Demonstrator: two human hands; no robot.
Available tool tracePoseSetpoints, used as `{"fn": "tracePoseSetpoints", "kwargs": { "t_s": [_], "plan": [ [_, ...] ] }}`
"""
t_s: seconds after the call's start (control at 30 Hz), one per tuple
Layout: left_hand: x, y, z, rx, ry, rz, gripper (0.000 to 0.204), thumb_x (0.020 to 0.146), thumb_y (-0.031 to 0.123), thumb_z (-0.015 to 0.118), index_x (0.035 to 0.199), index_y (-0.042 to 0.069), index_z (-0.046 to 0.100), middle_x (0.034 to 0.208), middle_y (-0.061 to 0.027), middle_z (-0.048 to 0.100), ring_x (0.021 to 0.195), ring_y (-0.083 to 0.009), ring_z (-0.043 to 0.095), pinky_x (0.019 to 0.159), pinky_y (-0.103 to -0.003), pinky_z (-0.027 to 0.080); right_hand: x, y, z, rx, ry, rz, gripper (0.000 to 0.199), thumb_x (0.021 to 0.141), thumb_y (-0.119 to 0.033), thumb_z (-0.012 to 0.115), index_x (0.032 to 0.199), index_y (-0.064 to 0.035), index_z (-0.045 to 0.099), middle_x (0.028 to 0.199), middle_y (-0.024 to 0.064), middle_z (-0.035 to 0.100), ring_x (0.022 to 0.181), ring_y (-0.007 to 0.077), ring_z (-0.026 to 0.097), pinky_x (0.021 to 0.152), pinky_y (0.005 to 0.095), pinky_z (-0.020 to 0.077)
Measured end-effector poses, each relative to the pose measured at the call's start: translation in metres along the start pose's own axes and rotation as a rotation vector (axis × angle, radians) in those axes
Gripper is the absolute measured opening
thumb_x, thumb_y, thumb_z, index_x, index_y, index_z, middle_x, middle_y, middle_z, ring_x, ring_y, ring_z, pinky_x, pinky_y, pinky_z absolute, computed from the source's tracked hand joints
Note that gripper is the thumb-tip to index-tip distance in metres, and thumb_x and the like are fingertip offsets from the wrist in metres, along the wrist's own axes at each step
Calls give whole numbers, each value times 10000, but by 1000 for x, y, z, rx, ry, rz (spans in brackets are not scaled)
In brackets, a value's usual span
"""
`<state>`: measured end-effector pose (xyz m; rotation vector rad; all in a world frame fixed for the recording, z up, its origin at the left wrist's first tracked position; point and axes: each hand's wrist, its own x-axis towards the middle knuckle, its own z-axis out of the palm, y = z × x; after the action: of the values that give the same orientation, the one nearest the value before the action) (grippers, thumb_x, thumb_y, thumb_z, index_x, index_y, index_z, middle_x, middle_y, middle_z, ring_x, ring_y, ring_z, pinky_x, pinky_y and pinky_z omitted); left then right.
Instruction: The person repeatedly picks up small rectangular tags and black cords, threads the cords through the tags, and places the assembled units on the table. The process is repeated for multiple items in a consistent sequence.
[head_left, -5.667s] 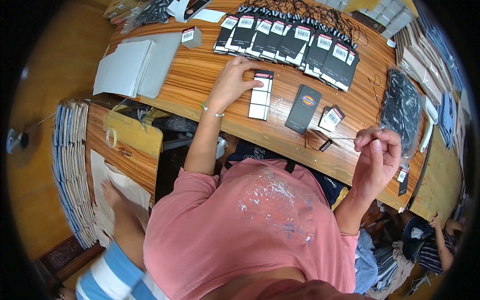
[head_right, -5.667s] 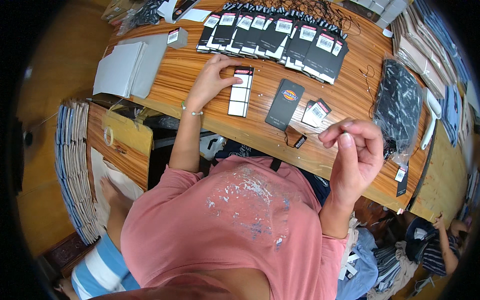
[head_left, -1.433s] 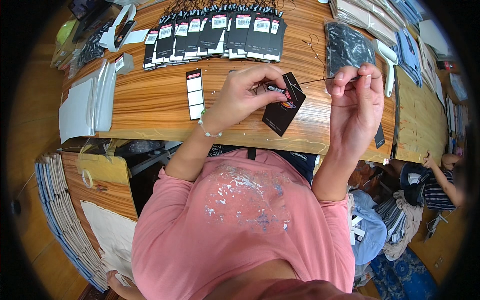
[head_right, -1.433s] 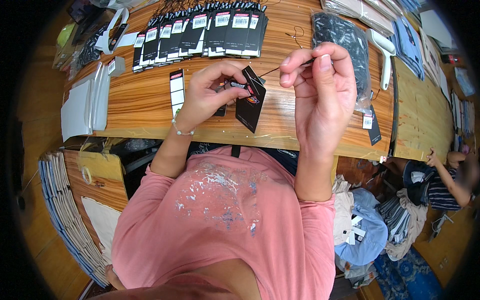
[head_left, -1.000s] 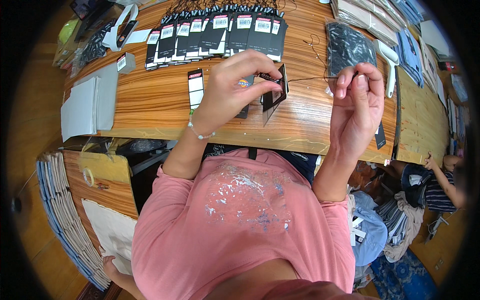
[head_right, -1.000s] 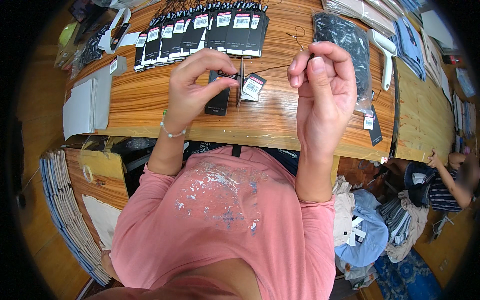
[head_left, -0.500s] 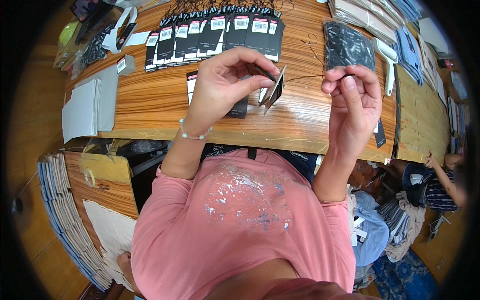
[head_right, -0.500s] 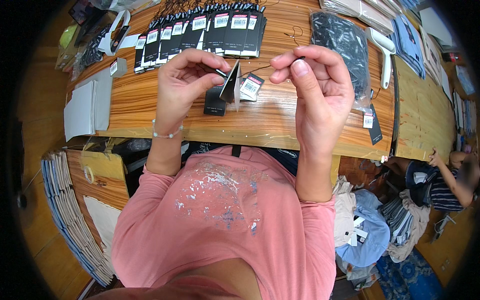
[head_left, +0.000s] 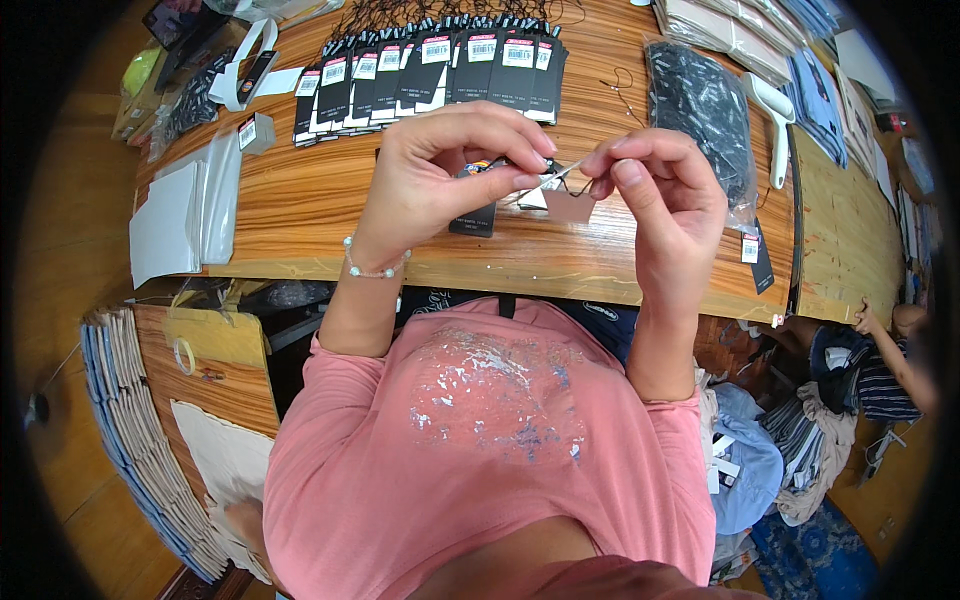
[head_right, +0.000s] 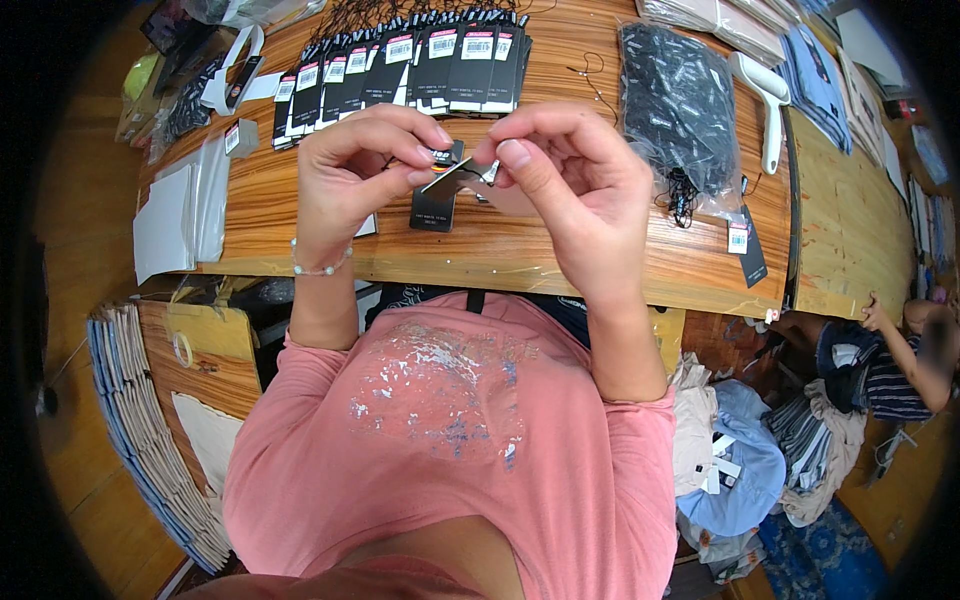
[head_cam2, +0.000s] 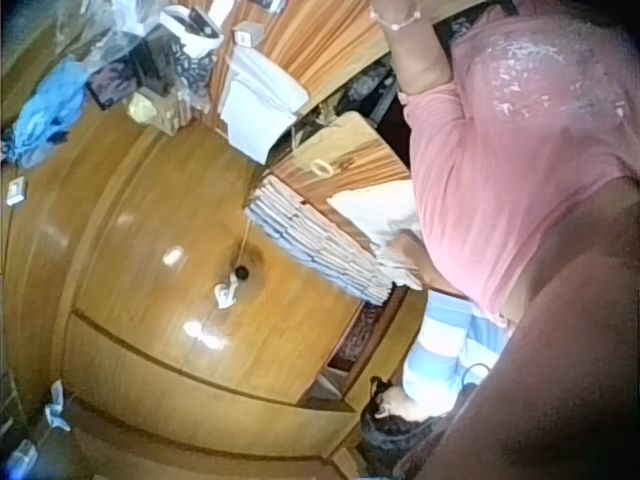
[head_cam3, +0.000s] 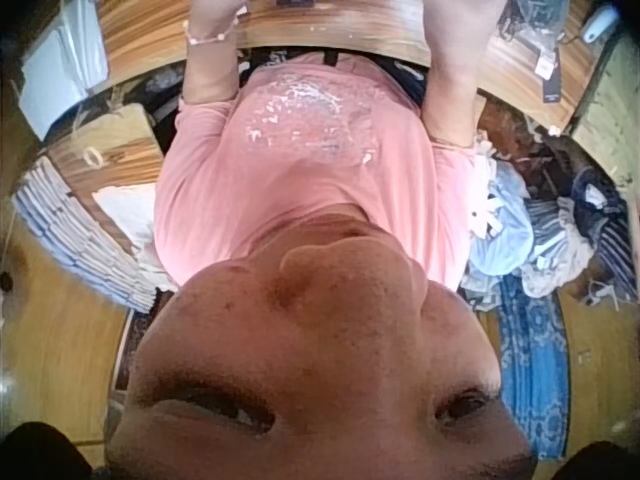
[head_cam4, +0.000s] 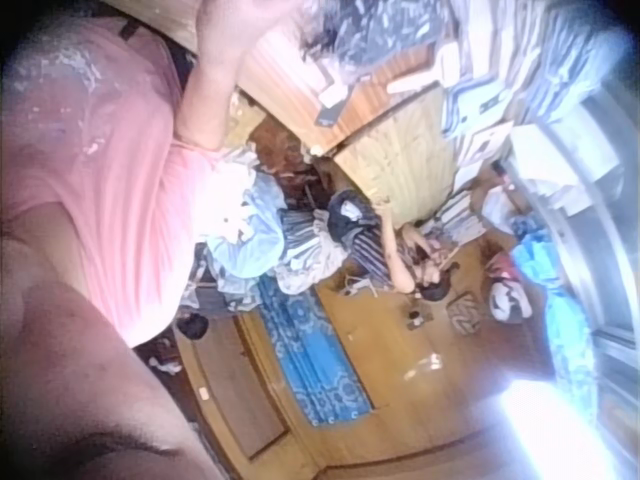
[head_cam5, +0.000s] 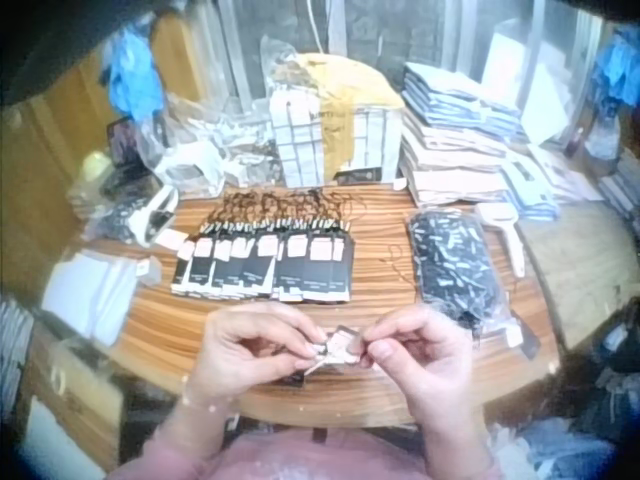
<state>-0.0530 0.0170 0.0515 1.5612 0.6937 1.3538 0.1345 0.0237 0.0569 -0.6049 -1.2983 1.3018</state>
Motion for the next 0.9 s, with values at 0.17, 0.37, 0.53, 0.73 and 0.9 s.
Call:
{"fn": "tracePoseSetpoints", "kwargs": {
  "t_s": [0.17, 0.37, 0.53, 0.73, 0.9],
  "plan": [
    [0, -1, 2, -22, 5, 19, 147, 707, -103, 596, 821, -21, 639, 923, -125, 615, 874, -168, 587, 764, -261, 483, 0, 2, 7, -292, -57, -73, 50, 818, 3, 540, 855, 16, 570, 846, 81, 608, 677, 108, 570, 604, 210, 456],
    [1, -3, 5, 3, 99, 32, 153, 731, -106, 579, 848, -22, 628, 931, -124, 615, 884, -161, 584, 764, -259, 480, -3, 10, 7, -280, -6, -96, 50, 807, 37, 530, 845, 26, 560, 788, 72, 590, 640, 108, 563, 570, 210, 456],
    [2, -8, 6, -85, 115, 65, 172, 733, -123, 570, 870, -28, 612, 945, -127, 610, 890, -159, 580, 772, -254, 475, -2, 8, 4, -371, 13, -148, 66, 776, 37, 567, 838, 21, 584, 791, 77, 590, 667, 118, 563, 604, 215, 456],
    [3, -6, 8, -23, 91, 53, 170, 725, -124, 573, 851, -9, 569, 935, -149, 595, 894, -205, 579, 785, -299, 476, -5, -1, 6, -230, 58, -44, 79, 753, 32, 614, 829, 34, 595, 817, 61, 596, 750, 106, 569, 669, 212, 462],
    [4, -4, 13, -69, 94, 4, 175, 718, -133, 570, 851, -20, 566, 931, -155, 596, 893, -205, 578, 784, -300, 476, -6, -2, 4, -122, 9, 129, 90, 754, 36, 621, 836, 41, 584, 826, 63, 600, 748, 99, 579, 660, 202, 472]
  ]
}}
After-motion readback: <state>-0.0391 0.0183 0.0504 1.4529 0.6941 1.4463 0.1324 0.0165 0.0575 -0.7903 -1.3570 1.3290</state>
